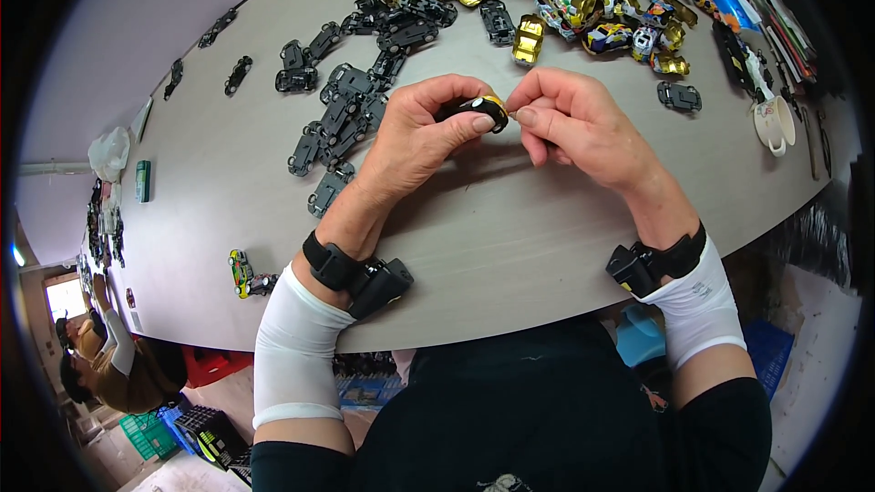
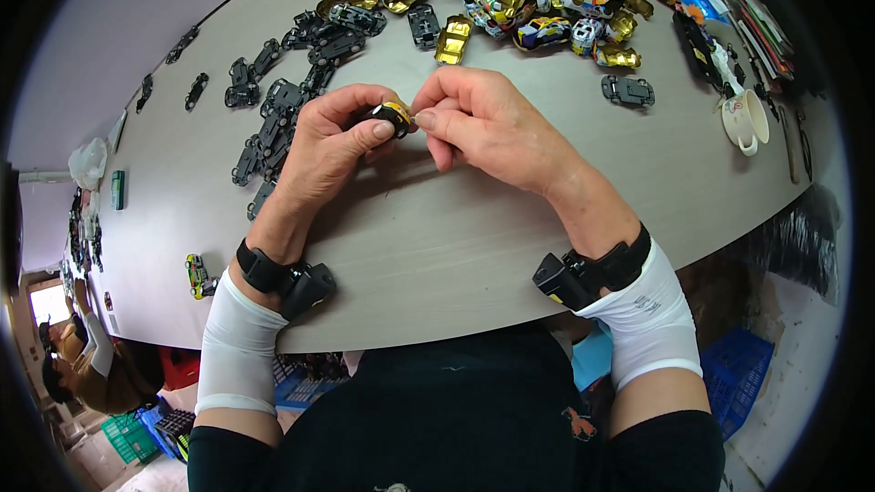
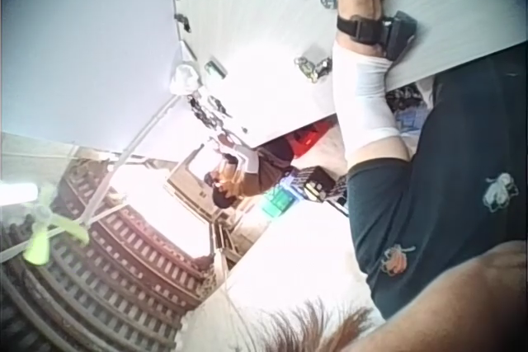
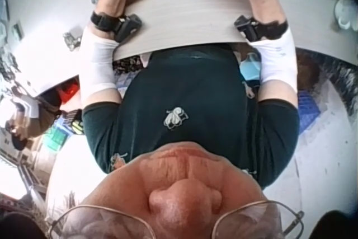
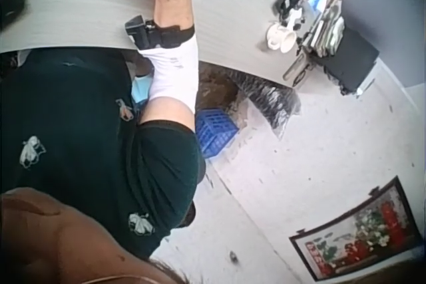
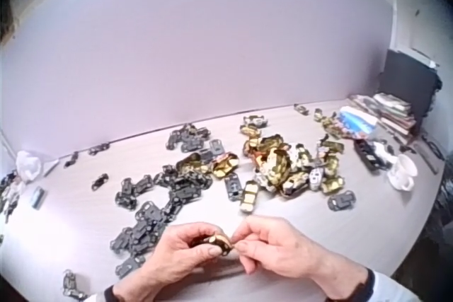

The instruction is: Assembling small plastic and metal toy car parts on a table.

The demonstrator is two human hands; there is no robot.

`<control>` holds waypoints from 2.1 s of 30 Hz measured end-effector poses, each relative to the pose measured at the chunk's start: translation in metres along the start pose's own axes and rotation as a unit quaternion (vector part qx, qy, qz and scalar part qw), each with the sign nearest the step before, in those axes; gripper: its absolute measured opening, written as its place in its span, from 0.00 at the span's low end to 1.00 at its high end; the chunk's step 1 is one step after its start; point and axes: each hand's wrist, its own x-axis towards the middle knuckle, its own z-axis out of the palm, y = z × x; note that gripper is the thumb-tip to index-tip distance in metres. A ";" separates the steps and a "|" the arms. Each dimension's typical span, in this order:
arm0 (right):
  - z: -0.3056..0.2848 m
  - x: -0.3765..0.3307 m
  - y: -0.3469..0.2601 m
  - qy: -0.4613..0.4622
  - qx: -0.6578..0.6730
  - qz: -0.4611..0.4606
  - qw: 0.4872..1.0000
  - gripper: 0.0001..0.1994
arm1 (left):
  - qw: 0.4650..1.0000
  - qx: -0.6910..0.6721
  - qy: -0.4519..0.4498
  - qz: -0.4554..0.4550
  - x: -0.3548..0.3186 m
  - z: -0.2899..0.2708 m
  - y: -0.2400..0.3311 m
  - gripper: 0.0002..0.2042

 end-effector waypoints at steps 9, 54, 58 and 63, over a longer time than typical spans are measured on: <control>0.001 -0.002 -0.003 -0.008 -0.014 -0.013 1.000 0.05 | 0.999 0.022 -0.008 -0.028 -0.001 0.002 0.005 0.11; 0.002 -0.035 0.005 -0.017 -0.358 -0.125 0.925 0.15 | 0.953 0.284 0.101 0.036 -0.024 -0.006 0.013 0.11; 0.015 -0.053 0.003 -0.039 -0.383 -0.118 0.915 0.13 | 0.977 0.150 0.143 -0.044 -0.047 -0.008 0.040 0.11; 0.050 -0.065 0.006 -0.058 -0.391 -0.073 0.916 0.14 | 0.980 0.099 0.170 -0.003 -0.081 -0.007 0.036 0.16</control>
